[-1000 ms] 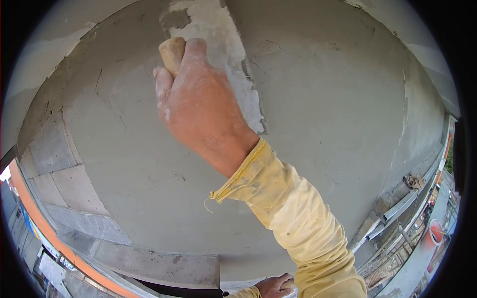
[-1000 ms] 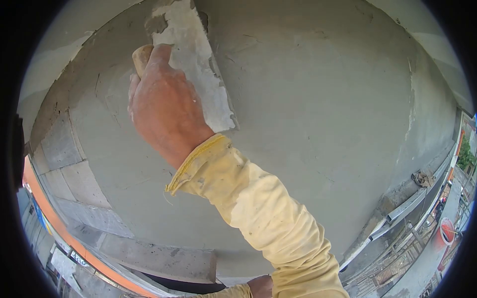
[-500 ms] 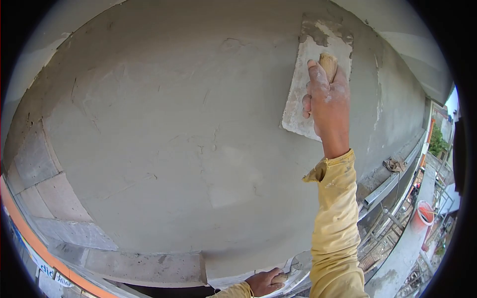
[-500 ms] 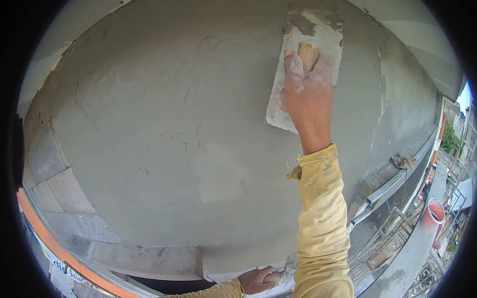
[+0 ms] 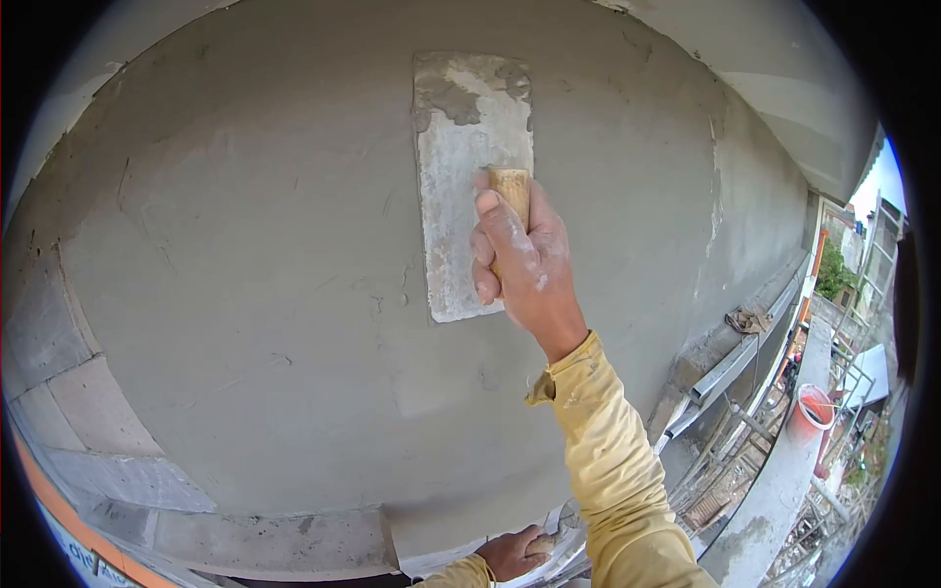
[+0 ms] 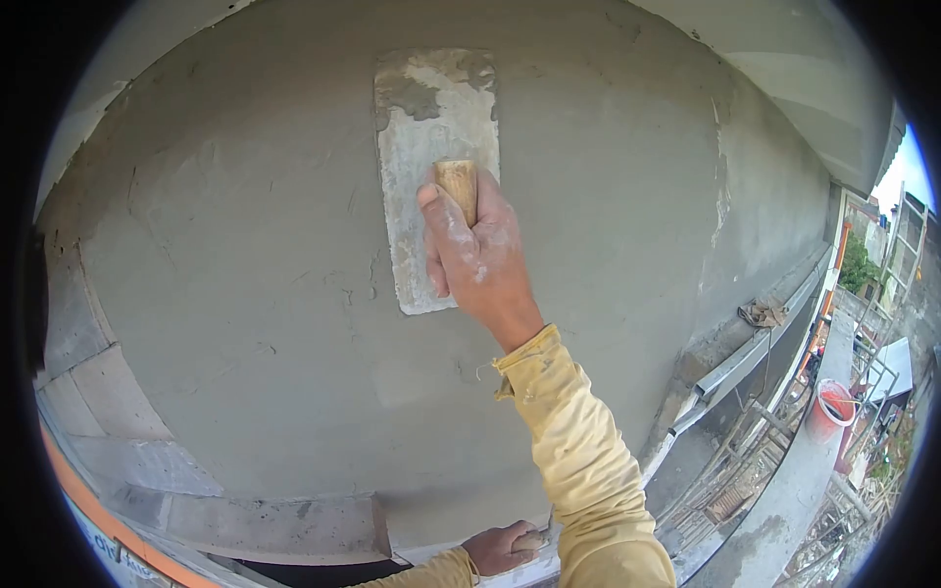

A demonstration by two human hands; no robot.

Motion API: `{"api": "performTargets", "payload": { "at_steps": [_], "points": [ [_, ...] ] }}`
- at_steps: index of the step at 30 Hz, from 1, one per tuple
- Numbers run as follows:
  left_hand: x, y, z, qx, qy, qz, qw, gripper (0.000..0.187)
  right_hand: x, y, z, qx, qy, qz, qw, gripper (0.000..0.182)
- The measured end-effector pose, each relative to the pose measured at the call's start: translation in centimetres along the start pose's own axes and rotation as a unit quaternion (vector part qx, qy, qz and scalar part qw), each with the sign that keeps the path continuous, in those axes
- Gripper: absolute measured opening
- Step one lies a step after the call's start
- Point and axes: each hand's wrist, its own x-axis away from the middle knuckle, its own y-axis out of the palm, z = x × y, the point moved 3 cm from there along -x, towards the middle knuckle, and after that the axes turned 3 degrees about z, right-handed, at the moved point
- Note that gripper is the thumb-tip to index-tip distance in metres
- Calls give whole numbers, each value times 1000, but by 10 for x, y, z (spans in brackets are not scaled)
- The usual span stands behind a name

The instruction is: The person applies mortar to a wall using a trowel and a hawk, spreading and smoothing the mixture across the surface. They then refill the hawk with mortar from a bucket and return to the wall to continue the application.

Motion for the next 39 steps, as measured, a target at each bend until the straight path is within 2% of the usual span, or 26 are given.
{"api": "performTargets", "payload": {
  "at_steps": [2, 3, 5, 9, 11, 12, 14, 16, 19, 24, 26, 27, 28, 29, 30, 32, 33, 35, 36, 38, 39],
  "points": [
    [-2, -2, -2, 2, 4, 4, 1000, 54, -2, -17, -1, 117, -19, 42, 992, 39],
    [0, -2, -1, 3, 5, 9, 1000, 54, 0, -26, -1, 118, -15, 45, 992, 39],
    [3, -8, 6, 10, -1, -3, 1000, 53, 8, -58, -7, 52, -49, 184, 980, 39],
    [-2, 1, 0, 19, 23, 6, 1000, 54, 9, -97, -11, -44, -78, 214, 973, 44],
    [-3, -1, 4, 12, 14, -14, 1000, 55, -1, -89, -13, -147, -48, 85, 984, 53],
    [-3, -2, 7, 12, 15, -13, 1000, 55, -7, -83, -15, -147, -48, 84, 984, 53],
    [-3, -3, 9, 13, 23, -21, 999, 56, -18, -46, -10, -165, 21, -40, 985, 57],
    [-6, -2, 6, 15, 28, -10, 999, 56, -19, 4, -6, -108, 64, -103, 987, 63],
    [-6, -2, 6, 13, 38, 4, 999, 56, -6, 75, 10, -23, 117, -255, 960, 64],
    [-14, 16, -12, 26, 50, 14, 998, 54, 61, 141, 65, 27, 202, -428, 881, 58],
    [-16, 25, -25, -27, 48, -38, 998, 52, 99, 144, 103, 93, -35, -405, 909, 45],
    [7, -20, 37, -73, -6, -52, 996, 49, 114, 140, 100, 89, -31, -405, 909, 45],
    [5, -9, 22, -70, -7, -52, 996, 49, 124, 125, 95, 94, 24, -373, 923, 45],
    [-4, 6, 1, -61, 93, 20, 994, 50, 128, 112, 91, 100, 78, -339, 932, 45],
    [-9, 17, -13, -51, 190, 90, 976, 51, 128, 103, 91, 100, 80, -340, 932, 45],
    [-15, 23, -27, -15, 194, 102, 976, 51, 120, 77, 90, 115, 25, -152, 981, 42],
    [-18, 26, -32, -6, 157, 73, 985, 50, 113, 70, 83, 114, 31, -152, 981, 42],
    [-15, 26, -29, 9, 96, 39, 995, 49, 98, 59, 80, 21, 241, -130, 962, 46],
    [-13, 23, -23, 14, 93, 40, 995, 49, 101, 64, 88, 20, 247, -131, 960, 46],
    [-8, 11, -5, -38, 73, 1, 997, 50, 110, 87, 107, 141, 63, -266, 951, 46],
    [7, -26, 42, -12, -12, -99, 995, 49, 124, 93, 120, 138, 66, -266, 952, 46]
  ]
}}
